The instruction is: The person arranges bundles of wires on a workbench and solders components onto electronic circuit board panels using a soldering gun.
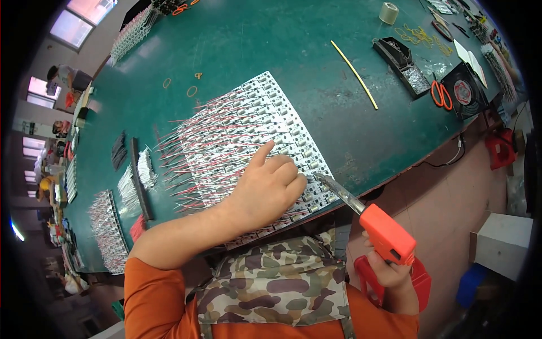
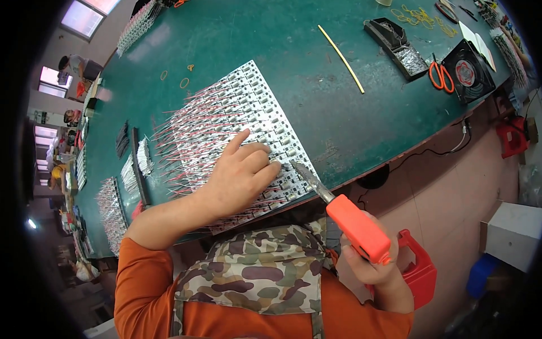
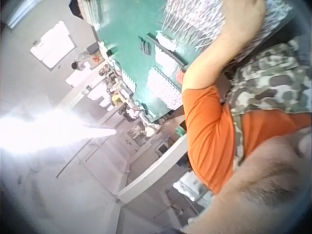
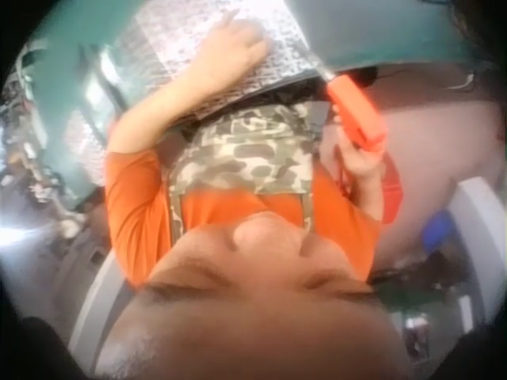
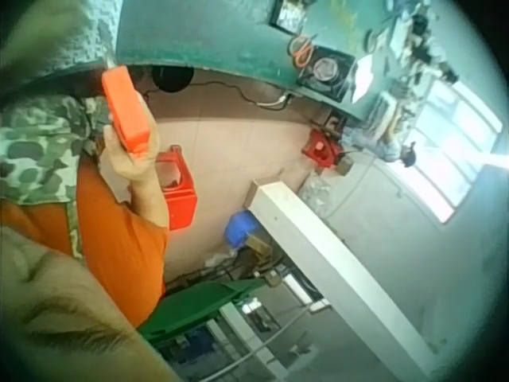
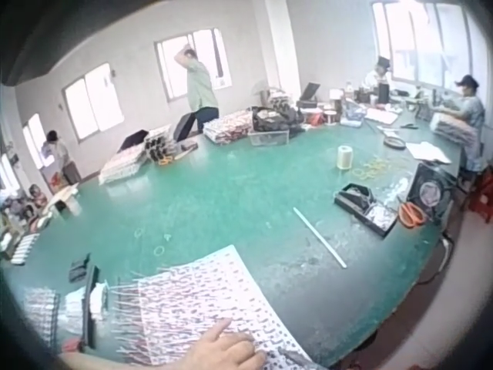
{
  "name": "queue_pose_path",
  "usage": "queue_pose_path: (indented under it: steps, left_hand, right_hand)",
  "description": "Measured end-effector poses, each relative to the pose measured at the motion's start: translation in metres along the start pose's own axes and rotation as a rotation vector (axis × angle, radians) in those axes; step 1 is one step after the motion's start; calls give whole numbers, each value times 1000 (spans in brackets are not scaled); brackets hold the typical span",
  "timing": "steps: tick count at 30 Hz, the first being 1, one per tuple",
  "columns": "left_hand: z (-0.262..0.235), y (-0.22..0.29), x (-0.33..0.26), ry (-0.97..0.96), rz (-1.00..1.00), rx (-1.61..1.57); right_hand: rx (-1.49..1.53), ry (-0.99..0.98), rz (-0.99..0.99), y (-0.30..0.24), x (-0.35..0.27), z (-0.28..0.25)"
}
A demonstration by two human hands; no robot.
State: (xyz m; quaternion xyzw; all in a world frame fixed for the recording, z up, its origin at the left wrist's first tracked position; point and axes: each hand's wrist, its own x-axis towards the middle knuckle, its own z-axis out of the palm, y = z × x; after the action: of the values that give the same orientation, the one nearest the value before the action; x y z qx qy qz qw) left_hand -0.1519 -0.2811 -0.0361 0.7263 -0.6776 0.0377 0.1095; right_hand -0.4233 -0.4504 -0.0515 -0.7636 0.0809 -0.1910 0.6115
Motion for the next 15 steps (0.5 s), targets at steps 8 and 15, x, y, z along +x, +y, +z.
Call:
queue_pose_path:
  steps: [8,15]
  left_hand:
    - [0,-1,-3,28,-49,17]
    - [4,1,-2,79,-39,-20]
  right_hand:
    - [74,55,76,-9,3,4]
    - [131,30,80,-8,1,0]
